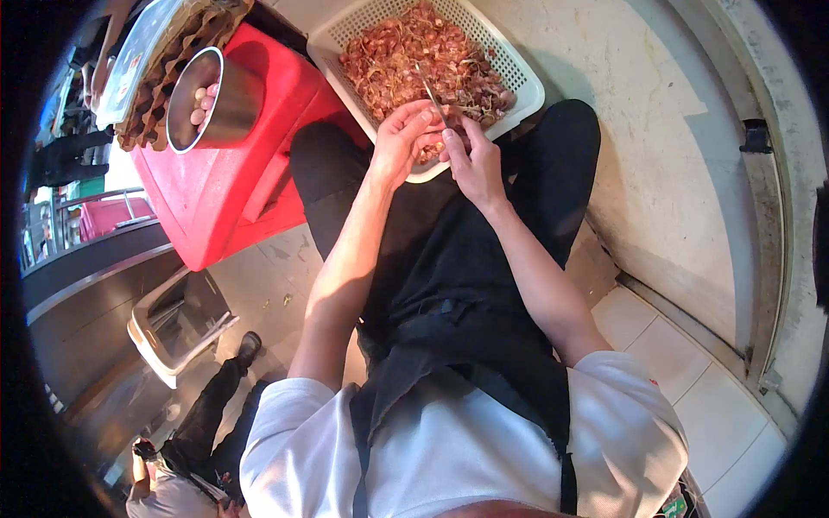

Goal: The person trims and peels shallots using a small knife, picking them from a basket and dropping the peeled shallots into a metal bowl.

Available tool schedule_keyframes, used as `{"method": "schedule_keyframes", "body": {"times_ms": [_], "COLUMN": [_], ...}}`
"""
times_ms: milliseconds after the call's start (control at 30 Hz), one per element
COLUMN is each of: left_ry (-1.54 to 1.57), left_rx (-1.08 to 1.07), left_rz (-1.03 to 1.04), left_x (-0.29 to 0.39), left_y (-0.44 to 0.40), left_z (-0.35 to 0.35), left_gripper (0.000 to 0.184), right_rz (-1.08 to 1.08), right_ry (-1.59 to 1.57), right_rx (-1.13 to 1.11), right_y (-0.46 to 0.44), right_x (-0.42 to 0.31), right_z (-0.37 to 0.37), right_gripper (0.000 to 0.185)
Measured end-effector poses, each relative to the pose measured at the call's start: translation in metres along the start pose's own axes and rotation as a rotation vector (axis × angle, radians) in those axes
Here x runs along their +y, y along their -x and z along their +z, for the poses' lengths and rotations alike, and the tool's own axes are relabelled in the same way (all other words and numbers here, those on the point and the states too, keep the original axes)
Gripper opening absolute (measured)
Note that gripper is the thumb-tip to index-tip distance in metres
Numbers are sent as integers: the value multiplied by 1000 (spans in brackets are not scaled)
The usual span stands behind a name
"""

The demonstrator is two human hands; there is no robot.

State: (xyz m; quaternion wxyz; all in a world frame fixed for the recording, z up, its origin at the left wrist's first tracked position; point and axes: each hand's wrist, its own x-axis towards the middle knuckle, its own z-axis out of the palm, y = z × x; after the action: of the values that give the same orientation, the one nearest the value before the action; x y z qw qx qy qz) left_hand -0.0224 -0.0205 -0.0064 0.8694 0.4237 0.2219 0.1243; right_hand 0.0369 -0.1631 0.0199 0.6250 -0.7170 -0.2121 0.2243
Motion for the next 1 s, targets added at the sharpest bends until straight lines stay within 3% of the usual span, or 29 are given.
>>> {"method": "schedule_keyframes", "body": {"times_ms": [567, 733, 1000], "left_ry": [31, -111, 43], "left_rx": [124, 144, 116], "left_rz": [75, 37, 23], "left_x": [-4, -11, -12], "left_y": [3, 9, 14], "left_z": [0, 9, 6], "left_gripper": [21, 20, 20], "right_rz": [-41, -76, 17], "right_ry": [92, 166, 33], "right_rx": [-31, -17, -68], "right_y": [2, -8, -8], "right_x": [8, 16, -1], "right_z": [4, 1, 0], "right_gripper": [43, 30, 22]}}
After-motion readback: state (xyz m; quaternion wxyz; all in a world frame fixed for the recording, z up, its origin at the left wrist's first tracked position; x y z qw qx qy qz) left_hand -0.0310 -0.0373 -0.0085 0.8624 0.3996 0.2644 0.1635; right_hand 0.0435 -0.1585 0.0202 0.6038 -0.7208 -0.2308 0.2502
